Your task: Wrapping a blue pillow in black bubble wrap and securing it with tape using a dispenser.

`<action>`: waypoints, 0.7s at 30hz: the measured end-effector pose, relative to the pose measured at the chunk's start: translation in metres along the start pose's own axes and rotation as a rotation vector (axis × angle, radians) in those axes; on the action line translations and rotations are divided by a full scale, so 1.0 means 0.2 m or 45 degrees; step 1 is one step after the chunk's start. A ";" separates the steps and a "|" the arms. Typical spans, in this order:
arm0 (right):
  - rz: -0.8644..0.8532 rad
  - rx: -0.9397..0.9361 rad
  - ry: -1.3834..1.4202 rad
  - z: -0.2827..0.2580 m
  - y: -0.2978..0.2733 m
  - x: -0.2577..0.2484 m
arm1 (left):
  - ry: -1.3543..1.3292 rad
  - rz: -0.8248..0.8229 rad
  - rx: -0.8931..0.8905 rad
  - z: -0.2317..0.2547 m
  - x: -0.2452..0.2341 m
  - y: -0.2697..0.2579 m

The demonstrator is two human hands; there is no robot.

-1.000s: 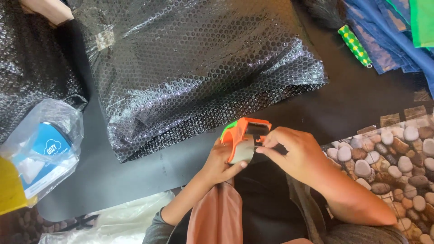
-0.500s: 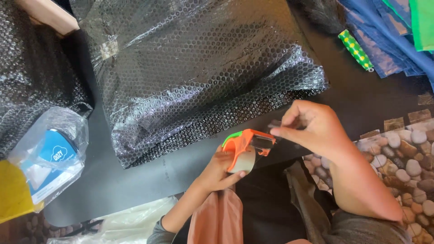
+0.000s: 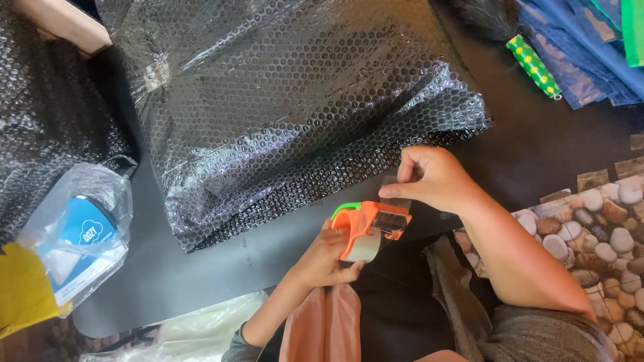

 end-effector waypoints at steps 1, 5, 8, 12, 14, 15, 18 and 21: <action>-0.052 0.026 0.030 0.04 0.02 0.02 | 0.083 0.058 0.040 0.00 0.00 0.01; -0.151 0.053 0.167 0.29 0.08 0.06 | 0.169 0.198 0.115 -0.01 0.02 0.01; -0.167 0.022 0.305 0.37 0.07 0.13 | 0.203 0.252 0.132 0.04 -0.02 0.05; -0.135 0.024 0.395 0.50 0.03 0.12 | 0.211 0.250 0.128 -0.03 0.04 -0.01; -0.099 0.042 0.412 0.52 0.00 0.10 | 0.248 0.253 0.153 -0.04 0.04 -0.02; -0.087 0.043 0.411 0.50 -0.01 0.09 | 0.241 0.248 0.161 -0.06 0.06 -0.03; -0.074 0.048 0.418 0.46 -0.05 0.09 | 0.269 0.228 0.162 -0.11 0.10 -0.07; -0.052 0.062 0.373 0.45 -0.08 0.08 | 0.292 0.232 0.194 -0.12 0.12 -0.09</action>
Point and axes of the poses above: each hand's wrist, its own y-axis towards the middle knuckle, its own x-axis out of the palm, z = x × y, the point moved 7 cm from there along y, towards the middle knuckle, and after that the axes turned 11 degrees about -z, right-handed, at the moved point
